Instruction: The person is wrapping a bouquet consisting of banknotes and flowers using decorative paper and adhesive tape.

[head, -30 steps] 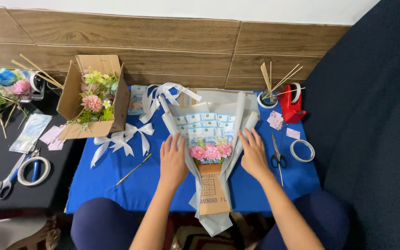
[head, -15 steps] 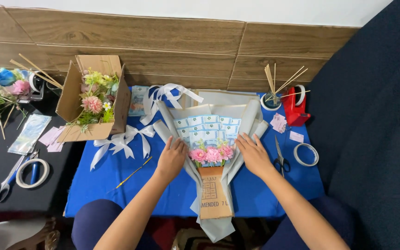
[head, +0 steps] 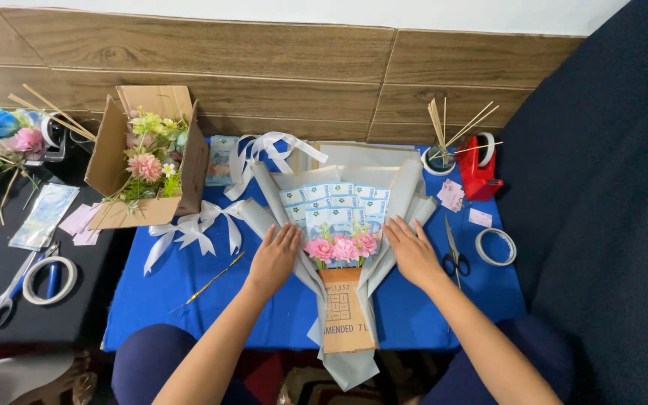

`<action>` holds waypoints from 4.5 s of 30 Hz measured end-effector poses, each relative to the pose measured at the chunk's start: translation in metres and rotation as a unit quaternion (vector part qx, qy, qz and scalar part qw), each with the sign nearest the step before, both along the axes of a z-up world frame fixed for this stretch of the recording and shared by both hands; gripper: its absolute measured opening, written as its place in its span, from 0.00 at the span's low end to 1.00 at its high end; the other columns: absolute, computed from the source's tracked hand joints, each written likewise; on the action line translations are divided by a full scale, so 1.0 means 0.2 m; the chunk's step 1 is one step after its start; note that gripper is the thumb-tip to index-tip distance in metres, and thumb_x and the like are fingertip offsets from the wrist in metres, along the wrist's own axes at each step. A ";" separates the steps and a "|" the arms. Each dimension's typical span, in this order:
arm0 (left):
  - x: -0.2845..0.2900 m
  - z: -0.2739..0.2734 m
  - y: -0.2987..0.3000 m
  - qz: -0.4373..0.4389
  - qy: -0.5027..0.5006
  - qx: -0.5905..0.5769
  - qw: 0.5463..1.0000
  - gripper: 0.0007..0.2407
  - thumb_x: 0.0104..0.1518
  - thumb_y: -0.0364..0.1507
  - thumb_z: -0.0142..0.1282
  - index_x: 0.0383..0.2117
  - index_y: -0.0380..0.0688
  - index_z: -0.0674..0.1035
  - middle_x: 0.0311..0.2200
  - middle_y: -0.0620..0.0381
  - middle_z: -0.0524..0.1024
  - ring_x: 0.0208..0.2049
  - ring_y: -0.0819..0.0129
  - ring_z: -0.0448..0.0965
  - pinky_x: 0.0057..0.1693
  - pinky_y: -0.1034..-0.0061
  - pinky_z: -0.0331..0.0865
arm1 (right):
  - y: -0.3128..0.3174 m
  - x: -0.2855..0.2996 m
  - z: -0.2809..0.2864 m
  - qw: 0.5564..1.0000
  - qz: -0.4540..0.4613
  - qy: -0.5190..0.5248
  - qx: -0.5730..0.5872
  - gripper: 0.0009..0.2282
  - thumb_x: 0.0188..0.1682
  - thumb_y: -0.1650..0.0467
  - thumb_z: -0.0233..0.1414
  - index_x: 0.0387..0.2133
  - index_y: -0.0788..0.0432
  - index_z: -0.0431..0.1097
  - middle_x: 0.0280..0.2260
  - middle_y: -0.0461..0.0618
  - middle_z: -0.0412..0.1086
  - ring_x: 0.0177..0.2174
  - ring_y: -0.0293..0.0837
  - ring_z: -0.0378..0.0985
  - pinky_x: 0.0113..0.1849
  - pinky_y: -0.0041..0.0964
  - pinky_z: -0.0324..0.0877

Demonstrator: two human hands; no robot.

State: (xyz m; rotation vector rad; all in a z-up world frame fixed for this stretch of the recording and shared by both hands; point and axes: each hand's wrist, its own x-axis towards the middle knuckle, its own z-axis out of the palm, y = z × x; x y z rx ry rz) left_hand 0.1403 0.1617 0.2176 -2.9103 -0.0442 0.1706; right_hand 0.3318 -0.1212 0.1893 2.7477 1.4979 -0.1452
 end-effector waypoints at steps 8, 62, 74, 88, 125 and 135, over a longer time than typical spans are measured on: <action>-0.01 -0.09 0.03 0.004 0.008 -0.006 1.000 0.24 0.63 0.22 0.43 0.68 0.39 0.61 0.68 0.49 0.62 0.70 0.60 0.59 0.74 0.57 0.43 | -0.02 0.00 -0.05 1.000 -0.016 0.019 -0.003 0.30 0.48 0.82 0.43 0.69 0.61 0.51 0.68 0.57 0.53 0.69 0.51 0.47 0.67 0.60 0.31; -0.11 -0.21 -0.55 -0.225 -0.154 -0.238 0.932 0.19 0.57 0.19 0.57 0.56 0.39 0.73 0.37 0.50 0.73 0.34 0.57 0.72 0.38 0.66 0.72 | -0.05 -0.74 -0.41 0.906 -0.210 0.335 0.148 0.24 0.58 0.73 0.37 0.68 0.62 0.46 0.71 0.59 0.42 0.66 0.57 0.52 0.64 0.46 0.56; -0.12 -0.20 -0.55 -0.250 -0.124 -0.134 0.951 0.17 0.57 0.30 0.59 0.53 0.54 0.73 0.40 0.54 0.72 0.39 0.62 0.74 0.50 0.68 0.72 | -0.08 -0.59 -0.53 0.826 -0.299 0.322 0.353 0.11 0.47 0.78 0.58 0.42 0.56 0.81 0.37 0.51 0.79 0.37 0.49 0.84 0.38 0.37 0.79; -0.11 -0.31 -0.54 -0.256 -0.192 -0.182 0.930 0.12 0.62 0.27 0.51 0.51 0.46 0.77 0.42 0.55 0.69 0.39 0.61 0.72 0.44 0.68 0.71 | -0.08 -0.54 -0.46 0.846 -0.297 0.342 0.280 0.12 0.50 0.74 0.53 0.45 0.54 0.79 0.38 0.48 0.77 0.37 0.45 0.82 0.41 0.36 0.75; -0.04 -0.36 -0.59 -0.232 -0.219 -0.246 0.915 0.09 0.67 0.31 0.56 0.38 0.35 0.78 0.39 0.51 0.70 0.33 0.56 0.69 0.35 0.60 0.71 | -0.56 1.30 0.00 0.561 -0.577 0.358 0.474 0.20 0.50 0.66 0.58 0.55 0.59 0.70 0.53 0.55 0.72 0.54 0.48 0.72 0.56 0.42 0.68; -0.08 -0.29 -0.56 -0.253 -0.157 -0.251 0.921 0.12 0.66 0.25 0.52 0.54 0.36 0.76 0.40 0.50 0.67 0.35 0.52 0.68 0.38 0.57 0.68 | -0.67 1.16 -0.25 0.507 -0.516 0.345 0.598 0.09 0.44 0.73 0.56 0.37 0.61 0.78 0.41 0.49 0.77 0.47 0.39 0.77 0.59 0.38 0.68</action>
